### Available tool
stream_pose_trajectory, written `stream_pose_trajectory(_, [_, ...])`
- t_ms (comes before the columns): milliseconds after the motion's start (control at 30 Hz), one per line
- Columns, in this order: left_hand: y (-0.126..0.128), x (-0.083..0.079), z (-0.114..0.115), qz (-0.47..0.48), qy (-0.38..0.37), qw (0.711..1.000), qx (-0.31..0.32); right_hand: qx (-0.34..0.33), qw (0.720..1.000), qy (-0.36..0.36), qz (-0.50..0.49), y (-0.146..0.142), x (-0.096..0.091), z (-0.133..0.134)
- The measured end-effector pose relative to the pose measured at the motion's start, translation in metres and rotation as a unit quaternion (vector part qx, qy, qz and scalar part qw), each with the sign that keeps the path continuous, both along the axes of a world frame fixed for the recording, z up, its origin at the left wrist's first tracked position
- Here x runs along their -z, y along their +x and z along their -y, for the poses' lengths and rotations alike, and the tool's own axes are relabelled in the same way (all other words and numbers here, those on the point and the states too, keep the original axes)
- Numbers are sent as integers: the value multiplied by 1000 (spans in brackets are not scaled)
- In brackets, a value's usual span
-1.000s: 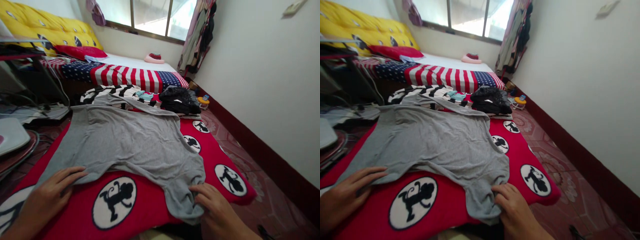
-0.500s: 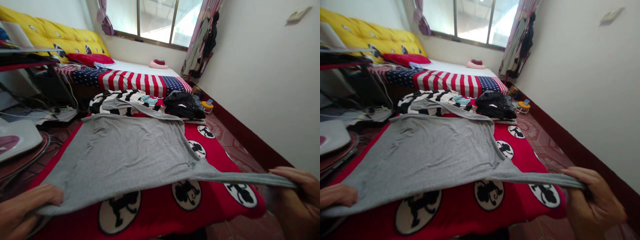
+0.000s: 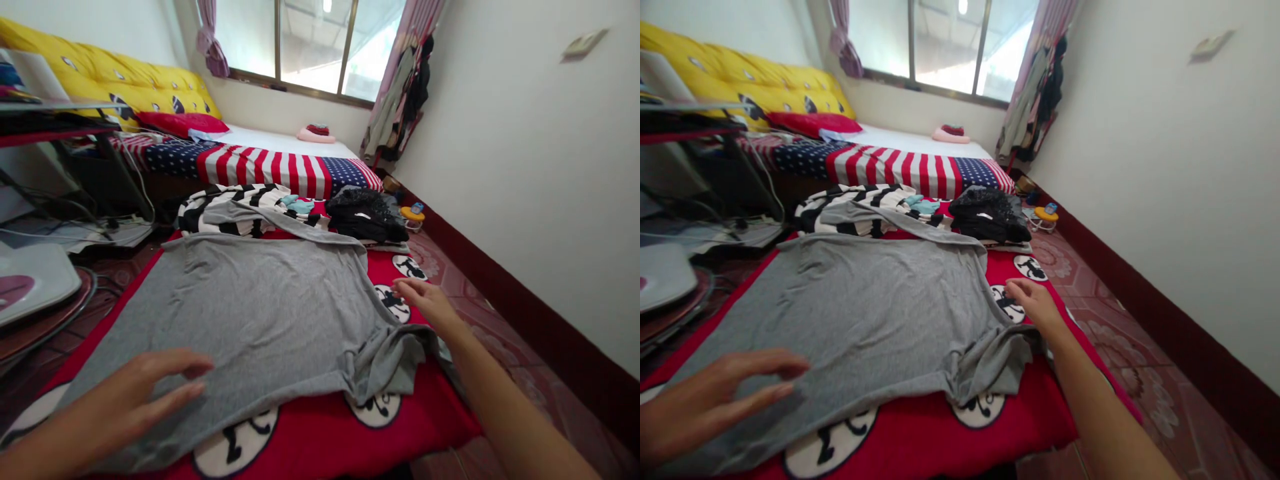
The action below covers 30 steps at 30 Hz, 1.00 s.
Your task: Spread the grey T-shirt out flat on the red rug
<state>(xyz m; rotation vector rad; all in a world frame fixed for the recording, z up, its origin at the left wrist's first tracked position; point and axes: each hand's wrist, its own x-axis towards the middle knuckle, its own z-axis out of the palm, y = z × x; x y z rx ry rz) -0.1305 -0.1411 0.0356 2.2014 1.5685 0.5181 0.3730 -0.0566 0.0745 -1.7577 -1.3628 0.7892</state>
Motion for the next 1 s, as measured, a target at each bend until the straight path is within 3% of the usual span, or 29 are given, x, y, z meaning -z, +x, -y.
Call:
stream_pose_trajectory(67, [36,-8,-28,19,-22,998,53,64,996,-35,-42,-13,9,-32])
stream_pose_trajectory(133, [70,-3,-56,53,10,996,75,82,993,-67,-56,-25,19,-58])
stream_pose_trajectory(300, [119,42,-100,34,127,991,15,93,990,-102,-37,-43,41,-93])
stream_pose_trajectory(433, [127,61,-104,-37,169,985,-8,108,989,-91,40,-36,47,-114])
stream_pose_trajectory(633, [129,61,-98,-92,169,981,-15,184,956,-56,220,2,42,-131])
stream_pose_trajectory(767, [130,63,-98,-95,168,981,-15,185,935,-61,297,12,50,-126])
stream_pose_trajectory(933, [129,63,-97,-70,156,985,-16,158,919,11,362,-23,45,-123])
stream_pose_trajectory(1000, [130,61,-97,-51,139,989,-17,78,921,87,372,-53,40,-120])
